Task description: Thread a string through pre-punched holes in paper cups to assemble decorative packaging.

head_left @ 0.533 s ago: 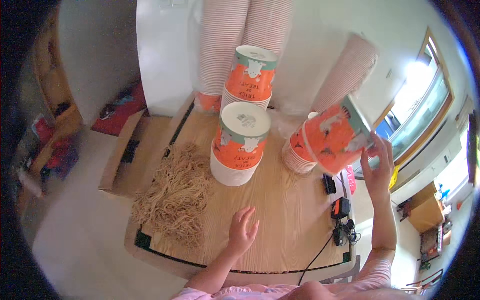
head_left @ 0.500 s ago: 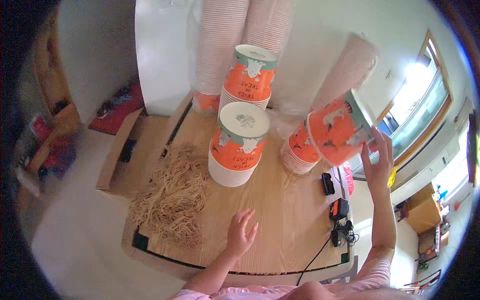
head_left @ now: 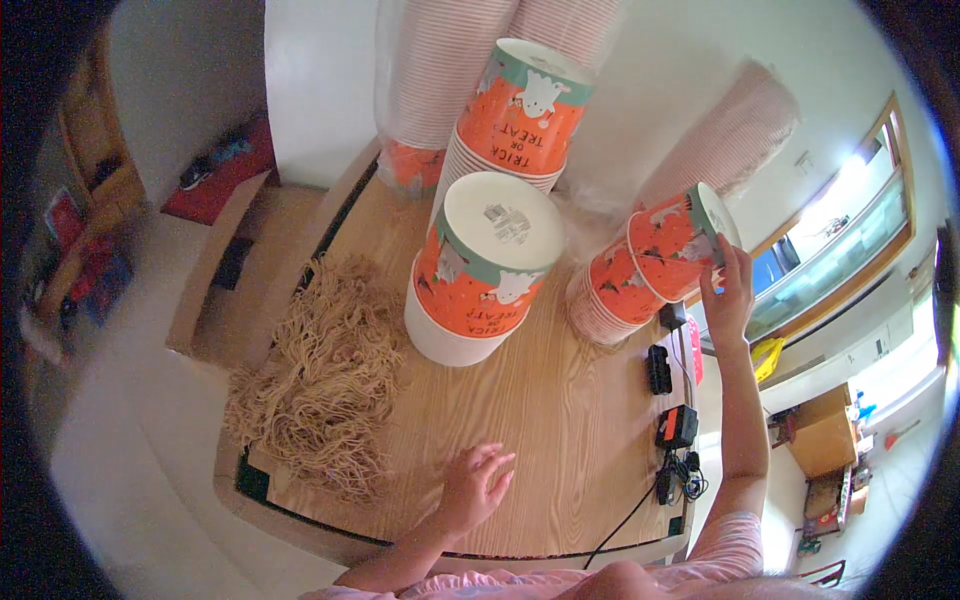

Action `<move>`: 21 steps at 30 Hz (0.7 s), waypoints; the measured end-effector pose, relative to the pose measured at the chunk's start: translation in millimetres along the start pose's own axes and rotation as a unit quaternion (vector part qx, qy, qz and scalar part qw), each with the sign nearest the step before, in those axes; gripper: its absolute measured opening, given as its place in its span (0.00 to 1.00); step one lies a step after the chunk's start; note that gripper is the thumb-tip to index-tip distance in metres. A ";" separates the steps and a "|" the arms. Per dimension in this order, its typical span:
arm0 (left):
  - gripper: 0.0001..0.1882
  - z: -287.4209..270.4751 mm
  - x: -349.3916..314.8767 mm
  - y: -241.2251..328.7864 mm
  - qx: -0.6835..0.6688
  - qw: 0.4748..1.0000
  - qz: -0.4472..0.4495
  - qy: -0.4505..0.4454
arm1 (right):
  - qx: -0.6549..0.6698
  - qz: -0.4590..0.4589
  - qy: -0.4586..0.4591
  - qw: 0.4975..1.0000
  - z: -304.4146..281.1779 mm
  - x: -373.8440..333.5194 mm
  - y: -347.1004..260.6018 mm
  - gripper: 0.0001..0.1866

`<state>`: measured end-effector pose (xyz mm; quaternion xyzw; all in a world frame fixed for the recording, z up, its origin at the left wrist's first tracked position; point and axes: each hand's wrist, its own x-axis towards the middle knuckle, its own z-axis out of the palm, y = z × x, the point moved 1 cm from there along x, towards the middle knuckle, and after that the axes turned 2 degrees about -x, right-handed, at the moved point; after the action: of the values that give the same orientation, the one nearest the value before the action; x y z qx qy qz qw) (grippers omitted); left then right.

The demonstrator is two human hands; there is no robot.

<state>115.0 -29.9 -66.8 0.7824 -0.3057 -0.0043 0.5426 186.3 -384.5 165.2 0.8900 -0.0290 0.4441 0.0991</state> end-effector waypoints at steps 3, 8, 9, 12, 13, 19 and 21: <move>0.13 1.8 -2.3 -1.3 -0.020 1.000 -0.007 -0.005 | 0.010 0.007 -0.018 1.000 8.1 -3.5 -2.4 0.26; 0.13 1.2 -4.2 -0.5 -0.026 0.999 -0.022 -0.014 | -0.005 0.003 -0.030 1.000 21.5 -13.2 -5.6 0.26; 0.13 2.9 -4.4 -1.3 -0.029 0.999 -0.024 -0.016 | -0.005 0.003 -0.033 0.999 24.7 -15.9 -5.7 0.26; 0.13 2.1 -2.2 -0.7 -0.033 0.999 -0.021 -0.015 | 0.004 0.041 -0.060 0.997 33.2 -23.1 -4.8 0.26; 0.13 0.2 -1.5 0.7 -0.034 0.999 -0.021 -0.015 | -0.006 0.039 -0.065 0.997 34.0 -23.8 -5.3 0.26; 0.13 -1.8 2.6 1.8 -0.022 0.999 -0.021 -0.028 | -0.025 0.020 -0.086 0.996 39.6 -28.2 -14.0 0.25; 0.13 -2.1 2.7 1.7 -0.017 0.999 -0.020 -0.032 | -0.027 -0.014 -0.066 0.997 42.3 -30.5 -17.1 0.24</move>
<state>117.1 -29.9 -63.5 0.7786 -0.3071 -0.0457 0.5453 203.4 -377.4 113.6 0.9146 -0.0351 0.3821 0.1276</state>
